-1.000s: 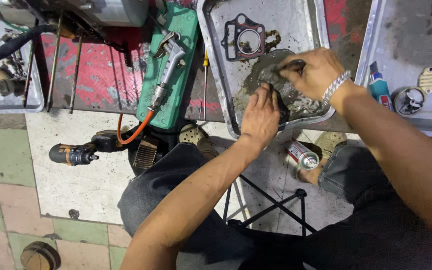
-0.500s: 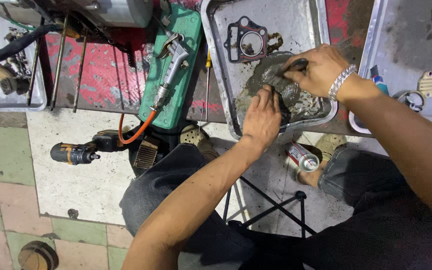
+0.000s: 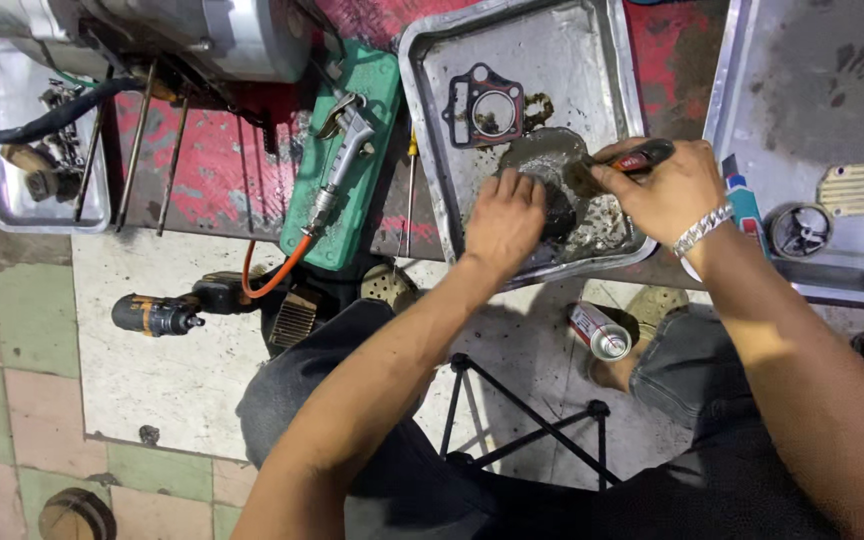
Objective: The person scrubs a metal gear with a brush and solvent in a tray, then rinses it in a bucket of water and dries it with a cloth. They then use a screwdriver to clean the center of the gear and inspect a gasket.
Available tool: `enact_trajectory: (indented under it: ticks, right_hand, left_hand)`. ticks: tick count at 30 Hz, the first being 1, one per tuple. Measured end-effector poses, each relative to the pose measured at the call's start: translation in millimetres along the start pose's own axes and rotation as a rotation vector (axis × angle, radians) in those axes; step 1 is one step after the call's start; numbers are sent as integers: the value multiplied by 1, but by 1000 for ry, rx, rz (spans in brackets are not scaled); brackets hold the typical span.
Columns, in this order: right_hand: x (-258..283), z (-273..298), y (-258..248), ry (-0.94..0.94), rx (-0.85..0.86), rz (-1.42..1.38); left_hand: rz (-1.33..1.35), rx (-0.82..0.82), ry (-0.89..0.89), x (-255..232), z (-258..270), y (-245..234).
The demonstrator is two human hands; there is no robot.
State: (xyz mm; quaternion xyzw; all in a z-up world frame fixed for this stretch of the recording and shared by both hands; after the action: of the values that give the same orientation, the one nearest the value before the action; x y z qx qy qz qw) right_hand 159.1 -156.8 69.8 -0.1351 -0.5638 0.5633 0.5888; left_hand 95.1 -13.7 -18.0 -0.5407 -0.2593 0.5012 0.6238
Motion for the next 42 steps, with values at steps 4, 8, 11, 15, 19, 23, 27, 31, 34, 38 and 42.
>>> enact_trajectory:
  ticks: [4, 8, 11, 15, 19, 23, 27, 31, 34, 38, 42]
  right_hand:
    - [-15, 5, -3, 180, 46, -118]
    - [-15, 9, -17, 138, -32, -164]
    - [-19, 9, -19, 147, -22, -217]
    - [-26, 7, -23, 115, -43, -255]
    - [-26, 2, -21, 140, 8, -151]
    - [-20, -1, -19, 82, -19, -151]
    - [-16, -5, -16, 33, -51, -185]
    - [-10, -5, -9, -43, -62, -220]
    - [-3, -10, -5, -187, -79, -167]
    - [-6, -12, -2, -111, -57, -209]
    - [-5, -13, -8, -21, -35, -215]
  left_hand:
    - [33, -16, 11, 5, -21, 4]
    - [-156, -16, 32, -8, -36, 7]
    - [-110, 39, 35, -8, -38, -3]
    - [422, 159, -197, 30, -38, -15]
    - [759, 53, -393, 72, -26, -12]
    - [768, 217, -399, 75, -18, 1]
    - [533, 75, -220, 60, -14, -18]
    - [213, 148, 65, 21, -21, -11]
    - [69, 81, 72, 11, -15, -8]
    - [59, 195, 46, 10, -19, -2]
    - [26, 232, 30, 4, -21, -11]
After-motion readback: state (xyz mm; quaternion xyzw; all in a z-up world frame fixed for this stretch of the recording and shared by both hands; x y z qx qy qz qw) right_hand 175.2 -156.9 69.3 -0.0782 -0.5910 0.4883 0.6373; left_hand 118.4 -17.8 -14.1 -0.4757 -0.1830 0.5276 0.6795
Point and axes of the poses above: each hand's wrist, its own z-axis away from the middle knuckle, its own y-axis out of the palm, x = y × z, the point moved 7 cm from there along -z, towards the middle knuckle, and after that the axes turned 15 degrees about x, right-handed, at the moved point
